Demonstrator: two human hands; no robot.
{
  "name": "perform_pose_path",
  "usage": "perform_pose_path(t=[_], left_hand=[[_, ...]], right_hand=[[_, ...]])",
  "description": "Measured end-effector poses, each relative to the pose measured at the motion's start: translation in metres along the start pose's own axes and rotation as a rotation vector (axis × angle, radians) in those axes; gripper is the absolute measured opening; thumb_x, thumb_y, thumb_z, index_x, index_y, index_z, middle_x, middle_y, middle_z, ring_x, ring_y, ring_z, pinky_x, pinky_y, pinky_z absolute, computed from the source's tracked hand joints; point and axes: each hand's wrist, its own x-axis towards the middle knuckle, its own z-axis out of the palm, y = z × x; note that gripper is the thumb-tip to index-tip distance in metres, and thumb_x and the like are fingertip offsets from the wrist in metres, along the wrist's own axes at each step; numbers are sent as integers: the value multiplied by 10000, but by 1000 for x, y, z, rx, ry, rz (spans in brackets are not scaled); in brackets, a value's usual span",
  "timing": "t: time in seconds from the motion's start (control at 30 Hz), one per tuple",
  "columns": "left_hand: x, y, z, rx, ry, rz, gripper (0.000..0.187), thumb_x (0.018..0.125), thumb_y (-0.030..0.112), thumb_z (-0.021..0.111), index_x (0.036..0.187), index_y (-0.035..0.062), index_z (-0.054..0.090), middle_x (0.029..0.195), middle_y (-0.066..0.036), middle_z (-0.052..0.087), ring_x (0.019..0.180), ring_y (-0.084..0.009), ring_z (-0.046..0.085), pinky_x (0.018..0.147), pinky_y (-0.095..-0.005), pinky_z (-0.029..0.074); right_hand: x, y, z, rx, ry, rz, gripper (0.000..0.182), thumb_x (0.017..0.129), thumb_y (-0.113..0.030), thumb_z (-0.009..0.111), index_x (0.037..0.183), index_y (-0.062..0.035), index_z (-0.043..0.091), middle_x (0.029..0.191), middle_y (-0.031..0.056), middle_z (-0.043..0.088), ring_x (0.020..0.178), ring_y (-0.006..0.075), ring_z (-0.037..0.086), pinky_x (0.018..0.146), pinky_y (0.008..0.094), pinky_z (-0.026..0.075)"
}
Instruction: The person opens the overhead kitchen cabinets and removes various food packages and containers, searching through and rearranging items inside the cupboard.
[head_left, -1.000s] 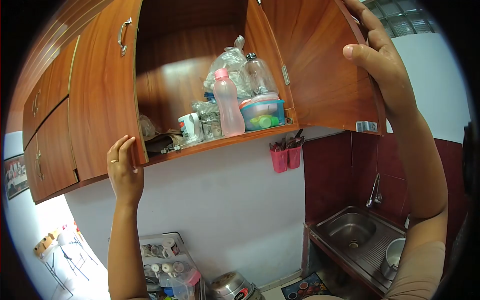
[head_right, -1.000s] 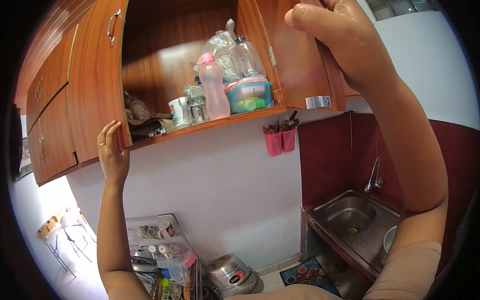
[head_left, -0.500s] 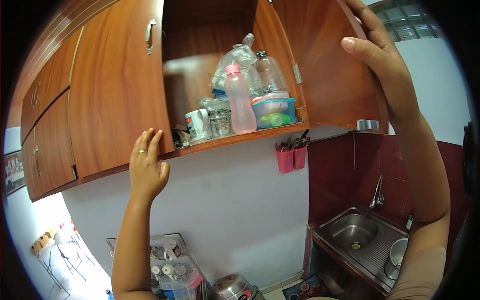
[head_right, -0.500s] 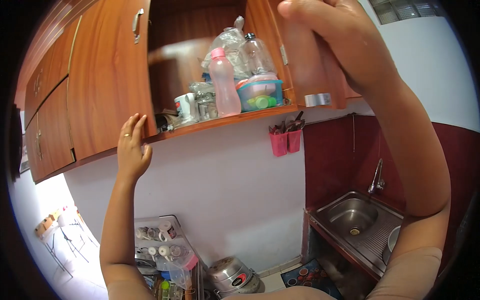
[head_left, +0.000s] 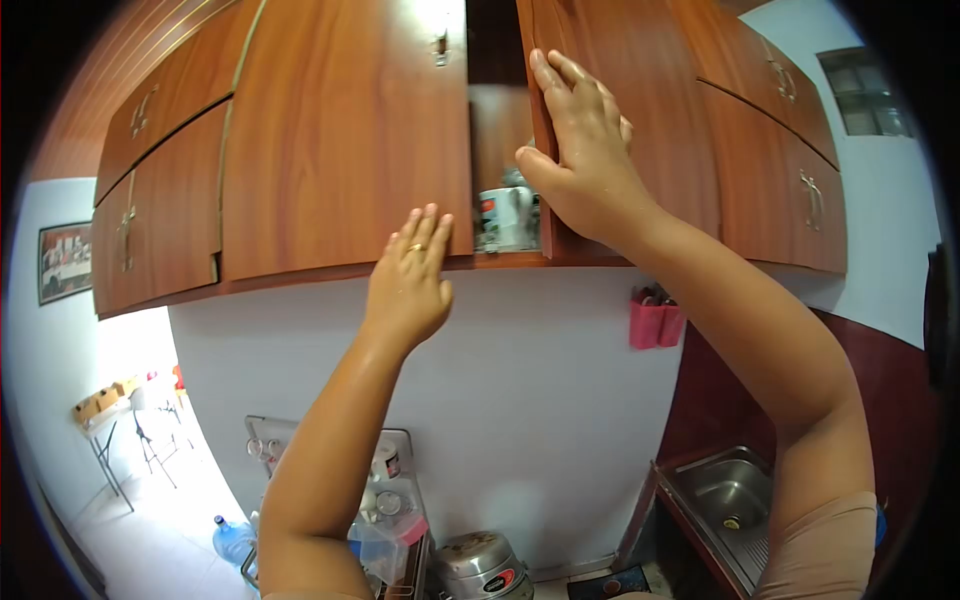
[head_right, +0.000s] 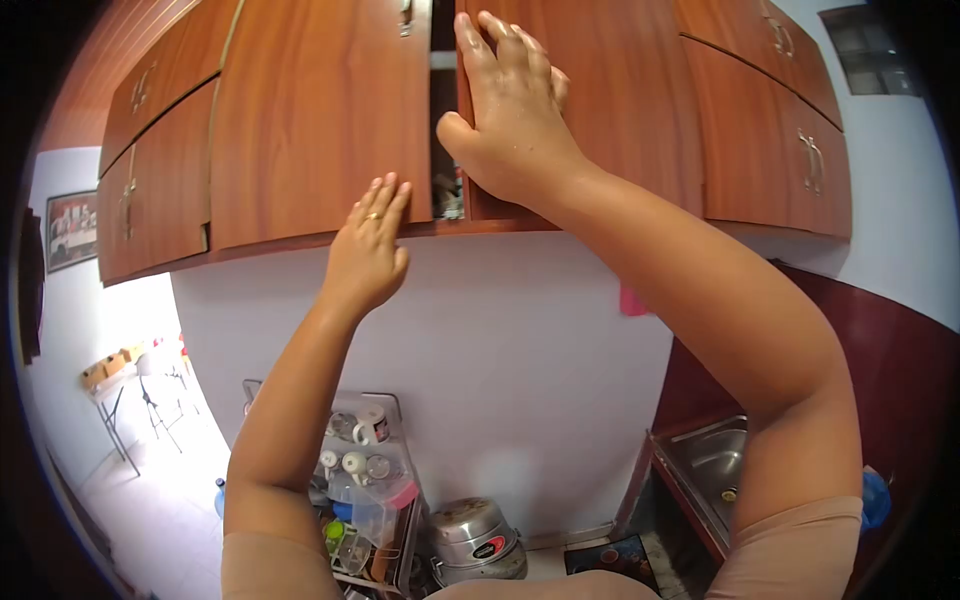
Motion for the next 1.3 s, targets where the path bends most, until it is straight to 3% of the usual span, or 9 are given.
perform_pose_path(t=[0.03, 0.13, 0.27, 0.4, 0.47, 0.5, 0.57, 1.1, 1.3], left_hand=[[0, -1, -1, -60, -10, -2, 595, 662, 36, 450, 1253, 42, 378, 1344, -140, 313, 1265, -270, 265, 1037, -389, 228], [-11, 0, -19, -247, 28, -55, 557, 672, 47, 447, 1227, 34, 408, 1303, -151, 352, 1227, -286, 308, 1015, -389, 249], [-51, 12, -65, -750, 96, -145, 439, 725, 120, 444, 1154, 37, 482, 1213, -135, 420, 1135, -254, 397, 961, -391, 296], [-108, 48, -105, -1776, 25, -187, 291, 813, 349, 447, 988, 163, 586, 1199, -134, 403, 1113, -275, 405, 951, -470, 295], [-120, 64, -117, -1966, 185, -36, 456, 890, 314, 267, 932, -31, 562, 936, -196, 571, 1102, -243, 408, 976, -387, 258], [-117, 74, -123, -1965, 181, -77, 456, 890, 314, 267, 932, -31, 562, 936, -196, 571, 1102, -243, 408, 976, -387, 258], [-112, 87, -133, -1945, 351, -252, 262, 819, 408, 476, 776, 160, 546, 1141, -120, 449, 1038, -249, 477, 949, -579, 261], [-130, 87, -140, -1868, 123, -345, 314, 834, 430, 445, 981, 156, 480, 1249, -142, 321, 1098, -271, 436, 959, -532, 262], [-133, 102, -152, -1800, 36, -375, 363, 839, 439, 433, 1063, 154, 453, 1292, -151, 270, 1122, -280, 420, 964, -513, 263]], right_hand=[[-5, -2, 14, 21, 0, -1, 472, 766, -230, 481, 1199, -43, 448, 1208, 152, 437, 1192, 275, 326, 974, 423, 227], [-16, -1, 44, -31, -215, 50, 677, 760, -266, 499, 1358, -116, 220, 1374, 141, 223, 1291, 282, 147, 1009, 469, 123], [-31, -1, 73, -92, -204, 25, 648, 772, -277, 499, 1344, -120, 239, 1354, 145, 256, 1277, 302, 171, 1007, 454, 144], [-45, 3, 92, -25, -212, 33, 585, 781, -288, 505, 1314, -139, 317, 1351, 136, 276, 1271, 301, 202, 990, 489, 164], [-46, 1, 91, -16, -208, 10, 540, 842, -361, 432, 1331, -169, 306, 1340, 132, 308, 1252, 291, 256, 1007, 462, 158], [-44, -1, 85, 4, -233, 22, 540, 842, -361, 432, 1331, -169, 306, 1340, 132, 308, 1252, 291, 256, 1007, 462, 158], [-41, -7, 79, -2, -289, 147, 524, 860, -269, 426, 1352, -205, 258, 1341, 166, 273, 1287, 278, 168, 1034, 457, 93], [-56, -12, 95, -177, -488, 102, 477, 877, -375, 370, 1338, -293, 278, 1405, 131, 188, 1310, 301, 108, 1018, 533, 30], [-50, -15, 89, -46, -586, 145, 517, 876, -426, 352, 1353, -254, 252, 1433, 123, 113, 1321, 316, 46, 1018, 546, -8]])
